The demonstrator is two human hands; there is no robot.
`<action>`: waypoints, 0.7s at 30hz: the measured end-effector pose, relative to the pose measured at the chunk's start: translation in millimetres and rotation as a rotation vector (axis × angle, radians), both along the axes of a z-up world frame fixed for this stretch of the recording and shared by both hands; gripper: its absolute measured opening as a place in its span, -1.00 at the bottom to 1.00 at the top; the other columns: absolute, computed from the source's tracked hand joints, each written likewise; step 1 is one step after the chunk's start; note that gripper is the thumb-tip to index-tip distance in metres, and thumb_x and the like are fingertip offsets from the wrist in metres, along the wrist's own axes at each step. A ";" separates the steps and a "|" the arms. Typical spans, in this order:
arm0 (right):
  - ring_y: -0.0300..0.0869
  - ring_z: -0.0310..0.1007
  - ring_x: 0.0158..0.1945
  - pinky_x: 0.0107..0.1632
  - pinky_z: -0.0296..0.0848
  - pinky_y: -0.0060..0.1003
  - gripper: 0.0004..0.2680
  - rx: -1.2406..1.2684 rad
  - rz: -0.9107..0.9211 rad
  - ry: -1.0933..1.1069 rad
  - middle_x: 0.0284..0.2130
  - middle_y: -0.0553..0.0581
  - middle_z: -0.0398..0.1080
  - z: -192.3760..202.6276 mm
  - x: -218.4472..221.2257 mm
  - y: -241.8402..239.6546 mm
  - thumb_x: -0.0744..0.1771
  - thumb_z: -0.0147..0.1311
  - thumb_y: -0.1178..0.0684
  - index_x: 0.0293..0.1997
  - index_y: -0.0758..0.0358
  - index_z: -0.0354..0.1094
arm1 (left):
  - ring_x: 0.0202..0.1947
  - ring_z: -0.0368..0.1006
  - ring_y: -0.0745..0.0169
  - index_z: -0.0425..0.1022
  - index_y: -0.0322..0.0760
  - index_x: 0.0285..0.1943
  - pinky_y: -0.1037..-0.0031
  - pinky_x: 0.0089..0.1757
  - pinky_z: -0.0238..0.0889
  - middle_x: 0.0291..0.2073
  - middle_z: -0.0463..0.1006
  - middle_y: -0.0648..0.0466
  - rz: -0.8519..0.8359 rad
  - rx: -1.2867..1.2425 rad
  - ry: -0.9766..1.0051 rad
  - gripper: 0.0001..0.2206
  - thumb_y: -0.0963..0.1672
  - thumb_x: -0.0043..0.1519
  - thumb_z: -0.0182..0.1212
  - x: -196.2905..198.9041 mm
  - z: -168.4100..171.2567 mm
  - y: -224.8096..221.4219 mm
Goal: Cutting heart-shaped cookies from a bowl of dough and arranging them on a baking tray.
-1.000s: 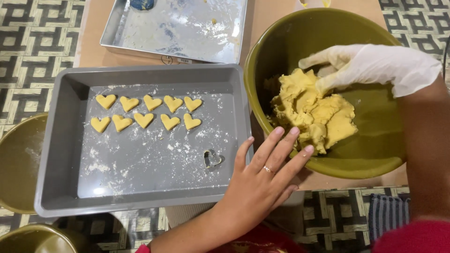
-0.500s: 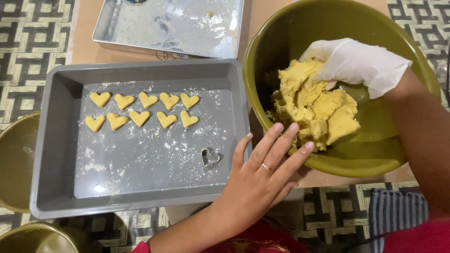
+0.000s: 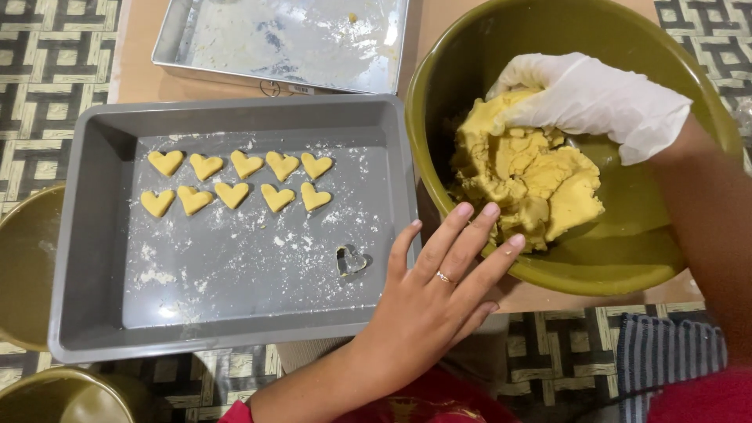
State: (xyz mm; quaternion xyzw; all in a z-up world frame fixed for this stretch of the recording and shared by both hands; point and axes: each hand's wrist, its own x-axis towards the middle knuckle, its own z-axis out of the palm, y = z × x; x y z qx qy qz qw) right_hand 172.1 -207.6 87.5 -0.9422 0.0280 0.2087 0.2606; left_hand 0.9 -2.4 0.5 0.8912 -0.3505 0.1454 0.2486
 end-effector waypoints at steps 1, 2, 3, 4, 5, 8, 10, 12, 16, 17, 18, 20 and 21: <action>-0.16 0.46 -0.18 -0.14 0.44 -0.26 -0.78 0.062 -0.026 0.019 -0.20 0.13 0.52 5.8 -3.9 5.2 0.29 0.19 0.17 0.04 0.25 0.47 | 0.54 -0.06 0.03 0.15 -0.08 0.55 -0.04 0.31 -0.15 0.54 0.09 -0.05 0.000 0.000 0.004 -0.24 0.02 0.16 0.44 0.1 -0.6 -0.2; -0.20 0.42 -0.17 -0.14 0.41 -0.30 -0.80 0.124 -0.052 0.038 -0.19 0.09 0.51 11.5 -7.8 10.6 0.31 0.13 0.22 0.03 0.24 0.48 | 0.54 -0.07 0.03 0.14 -0.07 0.55 -0.04 0.31 -0.15 0.54 0.08 -0.05 0.000 0.000 0.008 -0.23 0.02 0.16 0.45 0.1 -1.2 -0.3; -0.20 0.42 -0.17 -0.14 0.41 -0.30 -0.80 0.124 -0.052 0.039 -0.19 0.09 0.51 11.7 -7.1 9.0 0.31 0.13 0.22 0.03 0.24 0.48 | 0.54 -0.07 0.03 0.14 -0.07 0.55 -0.04 0.31 -0.15 0.54 0.08 -0.05 0.000 0.000 0.010 -0.23 0.02 0.16 0.45 0.2 -1.4 -0.5; -0.20 0.45 -0.13 -0.09 0.43 -0.32 -0.77 0.133 -0.061 0.037 -0.13 0.10 0.52 11.8 -6.5 7.5 0.32 0.09 0.24 0.08 0.24 0.46 | 0.54 -0.06 0.03 0.15 -0.07 0.55 -0.03 0.31 -0.14 0.54 0.09 -0.04 0.003 0.000 0.004 -0.23 0.03 0.17 0.45 0.3 -1.7 -0.5; -0.19 0.47 -0.09 -0.05 0.45 -0.34 -0.74 0.141 -0.070 0.035 -0.07 0.10 0.53 11.9 -6.0 5.9 0.33 0.04 0.26 0.13 0.25 0.45 | 0.54 -0.04 0.04 0.15 -0.06 0.55 -0.03 0.30 -0.12 0.54 0.10 -0.03 0.005 0.000 -0.001 -0.24 0.03 0.17 0.45 0.3 -2.0 -0.6; -0.17 0.41 -0.21 -0.15 0.37 -0.33 -0.71 0.199 0.023 0.050 -0.17 0.16 0.53 -0.7 5.4 -16.6 0.28 0.22 0.23 0.14 0.33 0.47 | 0.55 -0.05 0.04 0.14 -0.05 0.56 -0.03 0.31 -0.13 0.55 0.09 -0.03 0.003 0.007 0.004 -0.24 0.03 0.19 0.43 0.0 -0.4 0.4; -0.18 0.43 -0.13 -0.08 0.38 -0.36 -0.66 0.231 0.012 0.040 -0.08 0.16 0.53 1.8 1.9 -18.0 0.26 0.20 0.29 0.17 0.36 0.43 | 0.55 -0.05 0.04 0.14 -0.06 0.56 -0.03 0.31 -0.12 0.55 0.09 -0.03 0.000 0.001 0.011 -0.24 0.03 0.18 0.43 0.1 0.0 0.5; -0.18 0.45 -0.06 -0.01 0.40 -0.39 -0.61 0.262 0.002 0.030 0.01 0.16 0.52 5.5 -2.4 -17.8 0.23 0.19 0.35 0.21 0.39 0.38 | 0.55 -0.04 0.04 0.14 -0.06 0.55 -0.03 0.32 -0.11 0.55 0.08 -0.02 -0.002 -0.004 0.017 -0.25 0.02 0.18 0.43 0.2 0.5 0.6; -0.25 0.44 -0.09 -0.07 0.42 -0.45 -0.80 0.298 0.006 -0.101 0.04 0.11 0.53 8.6 -8.7 -15.9 0.30 0.16 0.29 0.01 0.41 0.43 | 0.55 -0.04 0.06 0.15 -0.05 0.55 -0.03 0.31 -0.10 0.54 0.09 -0.02 0.009 0.007 0.003 -0.26 0.03 0.19 0.43 0.0 -0.3 -0.2; -0.26 0.43 -0.19 -0.17 0.44 -0.46 -0.83 0.324 0.009 -0.136 0.03 0.13 0.53 8.2 -8.8 -15.3 0.32 0.17 0.27 -0.01 0.43 0.40 | 0.54 -0.02 0.06 0.16 -0.04 0.55 -0.03 0.31 -0.10 0.54 0.10 -0.01 0.015 0.006 0.001 -0.27 0.03 0.20 0.41 0.4 -0.9 -0.4; -0.26 0.43 -0.19 -0.17 0.44 -0.46 -0.83 0.324 0.008 -0.135 0.03 0.13 0.53 8.7 -11.3 -9.6 0.32 0.17 0.27 -0.01 0.43 0.40 | 0.54 -0.02 0.06 0.16 -0.04 0.55 -0.03 0.31 -0.10 0.54 0.10 -0.01 0.014 0.006 0.002 -0.27 0.03 0.20 0.41 -0.5 -0.8 -0.5; -0.25 0.41 -0.25 -0.16 0.41 -0.39 -0.83 0.111 -0.043 -0.094 -0.24 0.08 0.51 11.5 -14.5 2.5 0.29 0.27 0.18 -0.06 0.28 0.46 | 0.54 -0.03 0.04 0.18 -0.05 0.54 -0.03 0.31 -0.12 0.54 0.10 -0.02 0.005 -0.019 0.011 -0.27 0.02 0.18 0.43 0.0 -0.2 -0.3; -0.25 0.41 -0.25 -0.16 0.41 -0.39 -0.83 0.112 -0.041 -0.094 -0.24 0.08 0.51 11.7 -16.3 8.5 0.29 0.27 0.18 -0.06 0.28 0.46 | 0.54 -0.03 0.04 0.18 -0.05 0.54 -0.03 0.31 -0.12 0.54 0.10 -0.02 0.006 -0.018 0.011 -0.27 0.02 0.18 0.43 0.0 0.0 -0.2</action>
